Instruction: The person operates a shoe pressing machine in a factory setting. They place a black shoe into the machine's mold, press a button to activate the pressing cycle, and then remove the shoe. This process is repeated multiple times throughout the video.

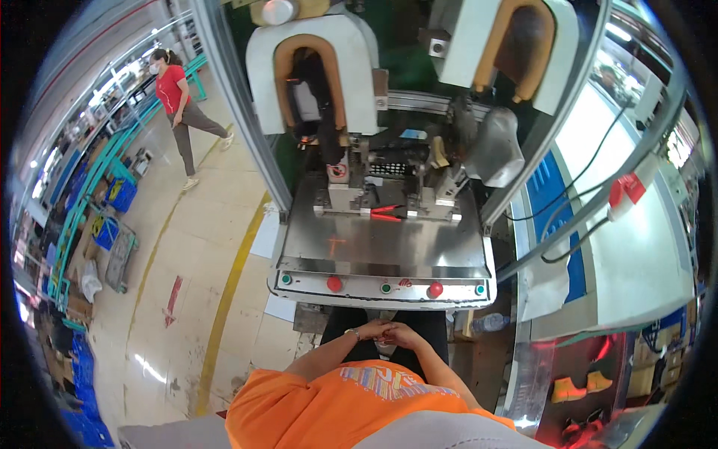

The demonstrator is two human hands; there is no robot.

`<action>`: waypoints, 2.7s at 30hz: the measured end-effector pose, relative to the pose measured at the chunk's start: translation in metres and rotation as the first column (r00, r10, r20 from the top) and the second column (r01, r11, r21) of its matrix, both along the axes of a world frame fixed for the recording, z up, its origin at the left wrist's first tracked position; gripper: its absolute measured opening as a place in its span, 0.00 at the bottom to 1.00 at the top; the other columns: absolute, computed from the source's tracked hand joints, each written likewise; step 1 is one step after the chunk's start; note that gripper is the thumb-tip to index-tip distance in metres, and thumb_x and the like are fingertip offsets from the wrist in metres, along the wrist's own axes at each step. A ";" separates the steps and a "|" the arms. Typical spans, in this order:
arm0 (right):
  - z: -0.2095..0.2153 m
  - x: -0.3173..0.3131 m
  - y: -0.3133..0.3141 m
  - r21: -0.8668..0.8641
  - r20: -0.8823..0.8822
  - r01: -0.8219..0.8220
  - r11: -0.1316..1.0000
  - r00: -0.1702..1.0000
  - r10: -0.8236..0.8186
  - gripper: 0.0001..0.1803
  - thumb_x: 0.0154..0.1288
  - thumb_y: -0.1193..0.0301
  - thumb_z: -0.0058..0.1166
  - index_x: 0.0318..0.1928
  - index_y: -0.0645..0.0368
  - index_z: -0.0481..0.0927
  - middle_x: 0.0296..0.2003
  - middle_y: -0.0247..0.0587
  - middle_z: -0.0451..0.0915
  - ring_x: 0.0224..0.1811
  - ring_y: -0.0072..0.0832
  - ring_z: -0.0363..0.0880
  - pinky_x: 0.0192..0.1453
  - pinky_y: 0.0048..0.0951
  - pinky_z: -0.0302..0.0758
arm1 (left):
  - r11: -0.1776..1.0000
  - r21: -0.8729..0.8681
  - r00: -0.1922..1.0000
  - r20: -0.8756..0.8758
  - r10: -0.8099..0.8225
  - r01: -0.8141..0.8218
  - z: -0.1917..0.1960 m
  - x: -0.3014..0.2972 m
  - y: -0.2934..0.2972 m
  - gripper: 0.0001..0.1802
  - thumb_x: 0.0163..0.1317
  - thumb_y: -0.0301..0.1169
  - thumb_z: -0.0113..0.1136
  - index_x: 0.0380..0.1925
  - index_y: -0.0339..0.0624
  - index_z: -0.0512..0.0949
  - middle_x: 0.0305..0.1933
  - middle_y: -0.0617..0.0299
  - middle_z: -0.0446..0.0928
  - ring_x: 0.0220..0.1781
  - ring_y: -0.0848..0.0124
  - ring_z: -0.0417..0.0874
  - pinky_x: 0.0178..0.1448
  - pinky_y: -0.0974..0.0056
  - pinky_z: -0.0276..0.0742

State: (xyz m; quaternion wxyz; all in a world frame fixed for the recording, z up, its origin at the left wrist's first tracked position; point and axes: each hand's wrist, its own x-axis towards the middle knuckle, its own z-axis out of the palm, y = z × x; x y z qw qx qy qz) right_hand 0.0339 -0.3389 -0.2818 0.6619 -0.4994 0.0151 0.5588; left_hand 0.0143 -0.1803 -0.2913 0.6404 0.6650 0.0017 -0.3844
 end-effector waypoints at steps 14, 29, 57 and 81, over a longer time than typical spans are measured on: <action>0.009 -0.001 -0.001 -0.049 -0.023 -0.002 0.999 1.000 0.001 0.14 0.56 0.78 0.42 0.44 0.61 0.71 0.37 0.43 0.77 0.39 0.31 0.78 0.46 0.30 0.74 | 0.986 0.164 0.989 0.150 -0.013 -0.012 -0.008 -0.002 -0.004 0.28 0.59 0.54 0.43 0.48 0.43 0.71 0.40 0.57 0.77 0.41 0.71 0.76 0.46 0.67 0.71; 0.035 -0.003 0.007 -0.033 -0.061 0.028 0.999 0.998 -0.030 0.15 0.60 0.76 0.43 0.48 0.67 0.66 0.39 0.49 0.75 0.39 0.35 0.76 0.47 0.35 0.73 | 0.991 0.099 0.786 0.618 0.009 -0.088 0.197 -0.012 0.078 0.20 0.60 0.38 0.50 0.46 0.34 0.69 0.45 0.55 0.73 0.47 0.70 0.73 0.52 0.66 0.68; 0.016 0.011 -0.019 0.049 -0.077 0.046 0.998 0.996 -0.042 0.16 0.61 0.71 0.44 0.51 0.56 0.65 0.41 0.42 0.74 0.43 0.33 0.72 0.49 0.38 0.69 | 0.321 0.044 -0.177 0.762 -0.624 -0.946 0.552 0.121 0.170 0.09 0.48 0.37 0.54 0.26 0.47 0.78 0.28 0.63 0.75 0.32 0.64 0.78 0.31 0.61 0.73; 0.199 0.008 0.022 0.007 0.578 0.043 0.999 0.815 -0.039 0.15 0.62 0.71 0.45 0.47 0.66 0.69 0.39 0.40 0.75 0.40 0.24 0.73 0.46 0.24 0.69 | 0.695 -0.189 -0.516 0.803 -0.297 -0.694 0.493 -0.007 0.148 0.07 0.48 0.30 0.58 0.28 0.41 0.78 0.31 0.62 0.77 0.38 0.67 0.76 0.43 0.67 0.72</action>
